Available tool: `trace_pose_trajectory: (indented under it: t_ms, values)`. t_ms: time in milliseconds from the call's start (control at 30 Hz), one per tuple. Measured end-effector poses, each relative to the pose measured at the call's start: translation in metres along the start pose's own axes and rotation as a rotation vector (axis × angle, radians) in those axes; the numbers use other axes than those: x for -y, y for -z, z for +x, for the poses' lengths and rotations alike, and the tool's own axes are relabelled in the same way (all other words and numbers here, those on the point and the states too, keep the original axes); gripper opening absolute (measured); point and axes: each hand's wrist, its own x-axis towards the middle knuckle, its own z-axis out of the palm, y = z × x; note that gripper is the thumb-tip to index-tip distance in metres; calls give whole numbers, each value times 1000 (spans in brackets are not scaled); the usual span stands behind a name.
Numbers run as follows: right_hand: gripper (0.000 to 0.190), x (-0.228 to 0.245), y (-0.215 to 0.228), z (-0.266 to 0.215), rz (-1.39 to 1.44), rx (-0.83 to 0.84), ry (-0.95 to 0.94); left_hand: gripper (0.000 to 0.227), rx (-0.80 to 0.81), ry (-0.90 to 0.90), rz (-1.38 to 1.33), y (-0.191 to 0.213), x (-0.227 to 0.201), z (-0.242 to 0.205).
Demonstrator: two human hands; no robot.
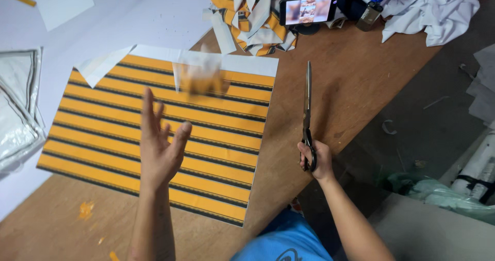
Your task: The person uses scissors to cut a large sheet of yellow and black striped paper into smaller rectangular pieces. The person repeatedly repositions the paper and cuts along straight lines, accumulating cut pieces on the table.
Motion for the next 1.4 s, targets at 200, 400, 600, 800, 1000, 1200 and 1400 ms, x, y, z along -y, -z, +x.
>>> trace_pose_trajectory:
  t_ms: [200, 400, 600, 800, 1000, 1200, 1400]
  values:
    - [33, -7, 3, 4, 20, 63, 60, 61, 206, 187, 631, -35, 9, -74]
    - [31, -17, 7, 18, 105, 41, 52, 79, 232, 181, 874, -55, 46, -218]
    - [36, -23, 16, 23, 118, 66, 13, 86, 208, 286, 843, -73, 51, -273]
    - [40, -27, 26, 40, 76, 106, 14, 86, 142, 297, 769, -72, 47, -289]
    - [40, -25, 32, 45, 100, 158, 75, 86, 123, 339, 721, -69, 44, -302]
    - [37, -18, 36, 37, 103, 259, 71, 84, 109, 361, 737, -67, 35, -308]
    - [25, -21, 37, 27, -1, 259, 44, 83, 35, 382, 745, -81, 31, -311]
